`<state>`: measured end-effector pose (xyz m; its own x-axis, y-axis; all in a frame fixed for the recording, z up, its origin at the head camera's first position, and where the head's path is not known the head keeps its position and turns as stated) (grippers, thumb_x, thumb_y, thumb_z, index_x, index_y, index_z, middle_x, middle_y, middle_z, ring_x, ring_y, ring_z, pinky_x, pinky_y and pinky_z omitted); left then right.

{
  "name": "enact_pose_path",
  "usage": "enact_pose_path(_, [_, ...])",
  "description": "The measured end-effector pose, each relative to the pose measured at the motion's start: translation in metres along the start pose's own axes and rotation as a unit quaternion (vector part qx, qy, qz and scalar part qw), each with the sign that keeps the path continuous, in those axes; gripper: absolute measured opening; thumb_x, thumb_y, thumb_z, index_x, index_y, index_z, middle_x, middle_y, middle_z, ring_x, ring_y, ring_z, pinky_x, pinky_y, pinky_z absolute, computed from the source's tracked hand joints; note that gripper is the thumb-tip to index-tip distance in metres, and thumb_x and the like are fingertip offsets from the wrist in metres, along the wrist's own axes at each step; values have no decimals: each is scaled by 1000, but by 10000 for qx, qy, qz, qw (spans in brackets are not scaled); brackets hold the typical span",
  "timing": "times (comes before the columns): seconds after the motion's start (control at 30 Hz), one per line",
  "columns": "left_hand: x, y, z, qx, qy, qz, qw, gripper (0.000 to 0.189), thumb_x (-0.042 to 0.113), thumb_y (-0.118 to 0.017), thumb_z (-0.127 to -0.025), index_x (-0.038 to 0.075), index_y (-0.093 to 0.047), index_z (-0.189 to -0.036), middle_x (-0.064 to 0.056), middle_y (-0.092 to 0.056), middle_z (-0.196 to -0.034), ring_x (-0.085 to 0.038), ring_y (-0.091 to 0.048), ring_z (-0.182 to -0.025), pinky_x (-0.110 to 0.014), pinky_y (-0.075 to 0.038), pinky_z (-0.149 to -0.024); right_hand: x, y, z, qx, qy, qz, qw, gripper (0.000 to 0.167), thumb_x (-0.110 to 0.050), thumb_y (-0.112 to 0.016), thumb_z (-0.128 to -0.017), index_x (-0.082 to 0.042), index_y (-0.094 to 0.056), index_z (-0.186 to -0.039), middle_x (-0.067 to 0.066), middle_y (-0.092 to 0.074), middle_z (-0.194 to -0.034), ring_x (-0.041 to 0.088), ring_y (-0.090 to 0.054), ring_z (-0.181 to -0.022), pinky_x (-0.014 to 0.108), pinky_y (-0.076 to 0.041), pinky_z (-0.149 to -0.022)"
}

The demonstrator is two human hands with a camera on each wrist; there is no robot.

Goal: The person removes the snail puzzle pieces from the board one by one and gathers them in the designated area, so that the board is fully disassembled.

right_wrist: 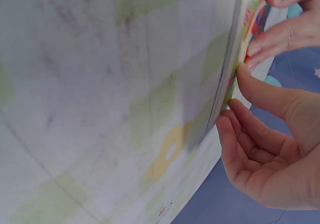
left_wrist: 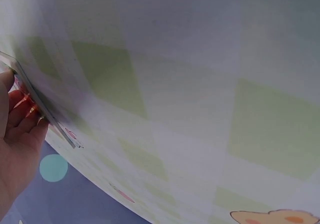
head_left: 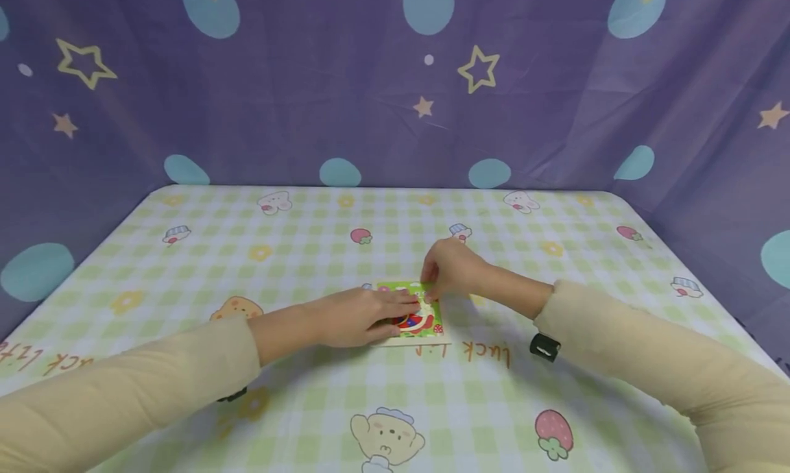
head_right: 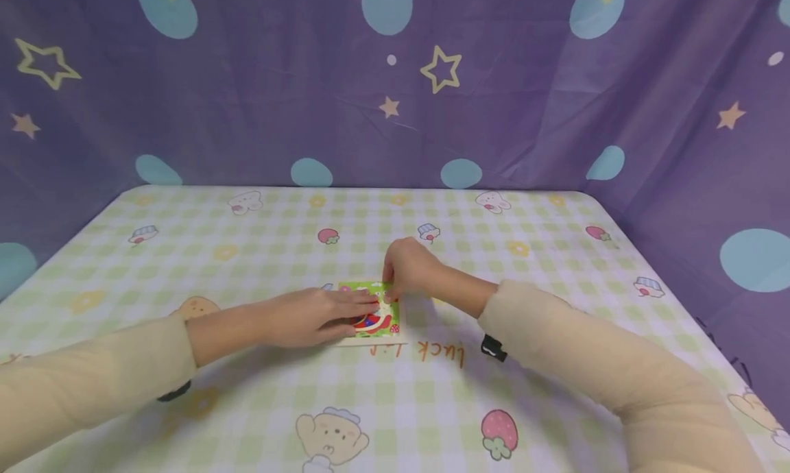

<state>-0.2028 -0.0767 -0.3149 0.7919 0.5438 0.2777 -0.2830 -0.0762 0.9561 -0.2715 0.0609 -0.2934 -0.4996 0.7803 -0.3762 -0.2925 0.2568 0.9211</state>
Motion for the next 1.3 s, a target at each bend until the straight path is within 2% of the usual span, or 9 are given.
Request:
enact_pose_path(0.13, [-1,1,-1,1,-1,-33,10000,49,29,-51,-100,10,-44,-144,-6,-44,-150,-21,-41,-141,-41,-41,-112,-4,0,2,62,-40,82,9999,19,-14,-87,-68,-6,-77,-82,4,-73,-79,11,-62,-71,21,-54,-66])
enact_pose_path(0.3, [-1,4,-1,16,-30,8,10000,48,27,-53,-99,8,-46,-143,-7,-46,-149,-21,-42,-140,-42,-40,-113,-6,1,-3,79,-19,291,9995,20,-13,-88,-65,-7,-76,-79,4,-73,-74,11,-63,-67,19,-53,-62])
enact_pose_path(0.43, [0,2,-1,-56,-10,66,10000,48,26,-53,-99,7,-46,-143,-7,-46,-149,-21,-42,-140,-42,-40,-113,-4,-2,-9,-148,-191,328,9992,24,-17,-90,-63,-8,-76,-79,3,-74,-75,10,-63,-67,18,-52,-64])
enact_pose_path(0.67, [0,-1,0,-45,-28,21,10000,47,27,-53,-99,7,-47,-142,-8,-46,-149,-21,-43,-140,-41,-40,-113,-2,-6,-13,-565,-459,351,9967,30,-20,-89,-66,-8,-72,-88,4,-71,-87,13,-63,-77,22,-54,-72])
enact_pose_path(0.83, [0,0,0,13,-41,31,10000,47,27,-53,-99,8,-47,-142,-7,-46,-149,-21,-43,-139,-40,-41,-112,0,-4,-13,-504,-247,323,9979,32,-20,-89,-66,-8,-71,-89,4,-70,-88,14,-62,-79,22,-54,-73])
enact_pose_path(1.0, [-1,1,-1,-12,4,-21,10000,48,28,-53,-99,9,-47,-143,-6,-46,-149,-20,-43,-139,-41,-41,-112,6,-2,-11,-406,-90,-21,9991,31,-20,-90,-64,-8,-72,-86,4,-72,-84,11,-62,-75,20,-52,-71])
enact_pose_path(1.17, [0,1,-2,-81,70,4,9999,48,29,-53,-99,11,-46,-143,-5,-45,-150,-20,-43,-140,-41,-40,-113,15,-3,-8,-389,-170,-505,9978,27,-19,-88,-67,-7,-74,-87,5,-74,-83,7,-64,-70,17,-52,-68])
enact_pose_path(1.3, [0,2,-3,-89,84,-25,9999,48,29,-53,-99,11,-46,-144,-4,-45,-150,-20,-43,-140,-41,-39,-113,20,-3,-5,-332,-267,-717,9965,25,-18,-86,-69,-8,-75,-89,5,-75,-85,8,-66,-73,20,-55,-71])
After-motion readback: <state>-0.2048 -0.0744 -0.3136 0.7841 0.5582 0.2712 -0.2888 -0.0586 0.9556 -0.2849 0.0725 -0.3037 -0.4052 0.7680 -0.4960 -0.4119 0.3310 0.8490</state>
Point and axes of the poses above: each hand's wrist, its own z-axis away from the middle knuckle, its own y-axis out of the back of the hand, x = y × z, the point moved 5 cm from there along -z, towards the middle knuckle
